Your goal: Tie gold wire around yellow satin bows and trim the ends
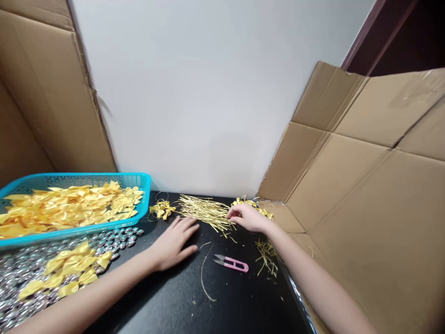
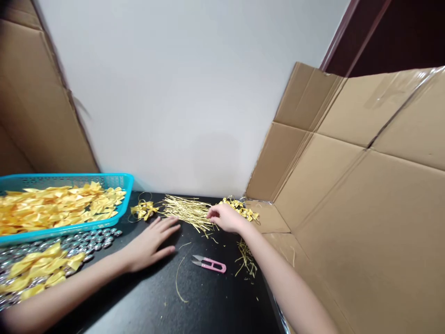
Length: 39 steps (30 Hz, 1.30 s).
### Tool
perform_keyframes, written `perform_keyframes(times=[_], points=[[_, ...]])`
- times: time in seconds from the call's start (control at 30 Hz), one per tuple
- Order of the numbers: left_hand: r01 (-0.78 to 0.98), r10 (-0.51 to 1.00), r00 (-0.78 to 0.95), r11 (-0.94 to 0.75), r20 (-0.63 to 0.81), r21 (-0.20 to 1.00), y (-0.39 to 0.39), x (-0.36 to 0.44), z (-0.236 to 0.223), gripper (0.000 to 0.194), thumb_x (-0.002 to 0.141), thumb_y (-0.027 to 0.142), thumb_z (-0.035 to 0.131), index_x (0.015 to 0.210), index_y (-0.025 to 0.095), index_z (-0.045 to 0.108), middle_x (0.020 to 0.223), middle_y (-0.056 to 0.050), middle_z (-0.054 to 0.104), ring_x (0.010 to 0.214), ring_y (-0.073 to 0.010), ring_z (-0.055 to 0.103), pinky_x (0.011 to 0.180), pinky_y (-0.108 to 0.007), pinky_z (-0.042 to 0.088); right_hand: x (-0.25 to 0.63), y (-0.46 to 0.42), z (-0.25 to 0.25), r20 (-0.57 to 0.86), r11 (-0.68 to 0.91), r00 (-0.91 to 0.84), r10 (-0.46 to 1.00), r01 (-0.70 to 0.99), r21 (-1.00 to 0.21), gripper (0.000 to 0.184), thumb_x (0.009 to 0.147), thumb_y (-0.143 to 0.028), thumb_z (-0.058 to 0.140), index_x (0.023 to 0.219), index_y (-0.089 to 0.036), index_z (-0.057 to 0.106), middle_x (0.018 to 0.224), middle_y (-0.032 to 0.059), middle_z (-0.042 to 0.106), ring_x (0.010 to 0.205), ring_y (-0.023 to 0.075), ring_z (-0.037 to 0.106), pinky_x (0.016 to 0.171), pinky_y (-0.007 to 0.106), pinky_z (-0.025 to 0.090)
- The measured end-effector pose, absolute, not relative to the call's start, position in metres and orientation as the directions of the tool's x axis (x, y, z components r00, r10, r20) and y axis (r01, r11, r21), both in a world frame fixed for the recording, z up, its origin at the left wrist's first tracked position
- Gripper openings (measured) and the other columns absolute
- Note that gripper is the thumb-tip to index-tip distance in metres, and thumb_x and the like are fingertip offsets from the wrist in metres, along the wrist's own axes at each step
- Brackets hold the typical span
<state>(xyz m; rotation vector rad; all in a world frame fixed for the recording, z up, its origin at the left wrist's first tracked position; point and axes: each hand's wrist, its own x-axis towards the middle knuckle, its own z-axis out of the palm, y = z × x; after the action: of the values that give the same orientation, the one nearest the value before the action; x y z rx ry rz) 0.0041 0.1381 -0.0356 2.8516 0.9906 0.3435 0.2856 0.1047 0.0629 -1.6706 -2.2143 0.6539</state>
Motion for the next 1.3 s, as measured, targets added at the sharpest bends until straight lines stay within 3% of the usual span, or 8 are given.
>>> perform_keyframes(times=[0.13,0.23,0.4,0.5,0.63,0.9,1.13,1.3], points=[[0.483,0.517,0.855,-0.821,0.037,0.304,0.104,0.029,-0.041,0.071,0.094,0.058,0.039,0.153,0.021,0.028,0.16,-0.013,0.024,0.148,-0.0324,0.022,0.118,-0.059,0.018,0.265,0.133,0.067,-0.063,0.248,-0.341,0.938,0.788,-0.564,0.011,0.077,-0.013,0.07,0.086,-0.015,0.076,0.082,0.0036,0.075,0.075,0.0153,0.068,0.07,0.023,0.05],[0.439,0.463,0.886,-0.833,-0.01,0.337,0.095,0.051,-0.039,0.076,0.094,0.06,0.037,0.155,0.019,0.02,0.161,-0.015,0.017,0.149,-0.0334,0.015,0.117,-0.062,0.013,0.24,0.151,0.057,0.016,0.268,-0.313,0.949,0.784,-0.56,0.02,0.085,-0.018,0.063,0.101,-0.014,0.075,0.094,0.004,0.076,0.084,0.0145,0.068,0.078,0.024,0.05],[0.304,0.331,0.944,-0.871,0.004,0.386,0.086,0.054,-0.04,0.078,0.095,0.061,0.036,0.156,0.024,0.004,0.162,-0.012,0.01,0.149,-0.0306,0.014,0.118,-0.061,0.012,0.22,0.162,0.033,0.156,0.29,-0.245,0.957,0.843,-0.453,0.018,0.085,-0.02,0.068,0.101,-0.015,0.074,0.118,0.0083,0.067,0.114,0.0225,0.055,0.1,0.037,0.041],[0.296,0.36,0.928,-0.869,0.097,0.398,0.087,0.034,-0.046,0.078,0.097,0.055,0.037,0.155,0.029,-0.008,0.163,-0.008,0.007,0.149,-0.0273,0.016,0.12,-0.053,0.019,0.239,0.145,0.023,0.21,0.297,-0.229,0.951,0.864,-0.407,0.017,0.088,-0.02,0.064,0.103,-0.019,0.072,0.121,0.0076,0.063,0.117,0.0199,0.052,0.103,0.037,0.037],[0.367,0.441,0.877,-0.871,0.19,0.326,0.101,0.023,-0.05,0.067,0.1,0.047,0.037,0.156,0.031,0.005,0.163,-0.006,0.011,0.149,-0.0288,0.02,0.119,-0.055,0.022,0.278,0.096,0.002,0.178,0.26,-0.207,0.962,0.895,-0.362,0.012,0.089,-0.022,0.063,0.095,-0.018,0.073,0.096,0.0058,0.069,0.096,0.0185,0.059,0.092,0.034,0.044],[0.364,0.38,0.921,-0.917,0.081,0.163,0.15,0.076,-0.037,0.058,0.098,0.052,0.038,0.15,0.026,0.036,0.158,-0.006,0.031,0.148,-0.0299,0.02,0.12,-0.057,0.006,0.295,0.043,-0.025,0.118,0.228,-0.206,0.971,0.95,-0.215,0.038,0.097,-0.03,0.05,0.135,-0.031,0.057,0.15,0.0063,0.042,0.135,0.026,0.034,0.111,0.048,0.029],[0.452,0.471,0.865,-0.881,0.174,0.139,0.164,0.072,-0.046,0.068,0.098,0.053,0.034,0.155,0.019,0.019,0.161,-0.013,0.015,0.149,-0.0336,0.013,0.118,-0.061,0.001,0.331,-0.006,-0.013,0.072,0.103,-0.103,0.992,0.995,-0.003,0.041,0.099,-0.037,0.044,0.136,-0.026,0.057,0.156,0.0081,0.034,0.142,0.0332,0.026,0.115,0.057,0.019],[0.44,0.465,0.841,-0.885,0.275,0.152,0.143,0.047,-0.043,0.066,0.1,0.05,0.03,0.156,0.026,0.004,0.162,-0.009,0.015,0.15,-0.032,0.014,0.118,-0.061,0.003,0.312,-0.013,-0.001,0.088,0.122,-0.111,0.99,0.984,-0.126,0.047,0.1,-0.039,0.039,0.145,-0.025,0.045,0.155,0.0071,0.037,0.146,0.0255,0.026,0.117,0.053,0.02]])
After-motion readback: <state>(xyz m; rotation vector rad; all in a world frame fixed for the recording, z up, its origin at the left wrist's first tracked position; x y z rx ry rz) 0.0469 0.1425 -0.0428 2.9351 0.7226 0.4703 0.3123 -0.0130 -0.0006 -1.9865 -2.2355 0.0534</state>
